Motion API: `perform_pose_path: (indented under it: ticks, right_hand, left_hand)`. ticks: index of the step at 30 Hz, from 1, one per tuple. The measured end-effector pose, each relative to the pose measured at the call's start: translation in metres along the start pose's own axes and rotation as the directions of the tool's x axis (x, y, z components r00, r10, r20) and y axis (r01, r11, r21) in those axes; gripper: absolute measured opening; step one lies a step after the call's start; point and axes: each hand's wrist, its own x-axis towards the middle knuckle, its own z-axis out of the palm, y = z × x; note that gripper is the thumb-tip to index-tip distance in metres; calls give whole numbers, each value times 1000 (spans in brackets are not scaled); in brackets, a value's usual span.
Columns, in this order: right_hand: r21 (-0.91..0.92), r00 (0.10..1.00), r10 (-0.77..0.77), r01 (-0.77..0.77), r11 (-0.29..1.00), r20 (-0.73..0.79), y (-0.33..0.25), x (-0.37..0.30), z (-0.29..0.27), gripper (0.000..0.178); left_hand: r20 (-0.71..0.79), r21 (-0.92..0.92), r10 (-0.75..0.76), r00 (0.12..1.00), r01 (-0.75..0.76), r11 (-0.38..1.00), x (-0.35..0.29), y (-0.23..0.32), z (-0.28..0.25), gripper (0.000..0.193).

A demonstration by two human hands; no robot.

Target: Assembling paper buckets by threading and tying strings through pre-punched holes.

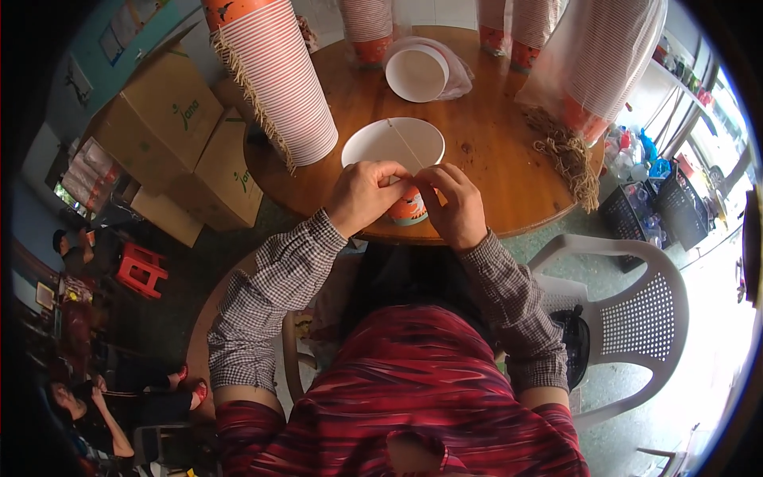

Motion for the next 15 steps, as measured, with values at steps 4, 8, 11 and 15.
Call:
perform_pose_path:
  ticks: [4,8,11,15]
  right_hand:
    - [-33,999,-31,31,999,9,8,-2,3,14]
    - [-145,987,-145,154,977,69,12,-3,4,14]
    - [-56,999,-52,52,997,12,9,-6,5,12]
    - [-33,1000,4,-5,999,-11,12,-8,4,10]
  left_hand:
    - [-20,5,16,1000,-16,1000,-1,-6,4,18]
    - [-53,48,67,996,-64,997,-2,-15,7,19]
    - [-46,8,61,997,-61,998,-3,-17,8,18]
    - [-28,-49,26,999,-27,998,-4,-16,11,18]
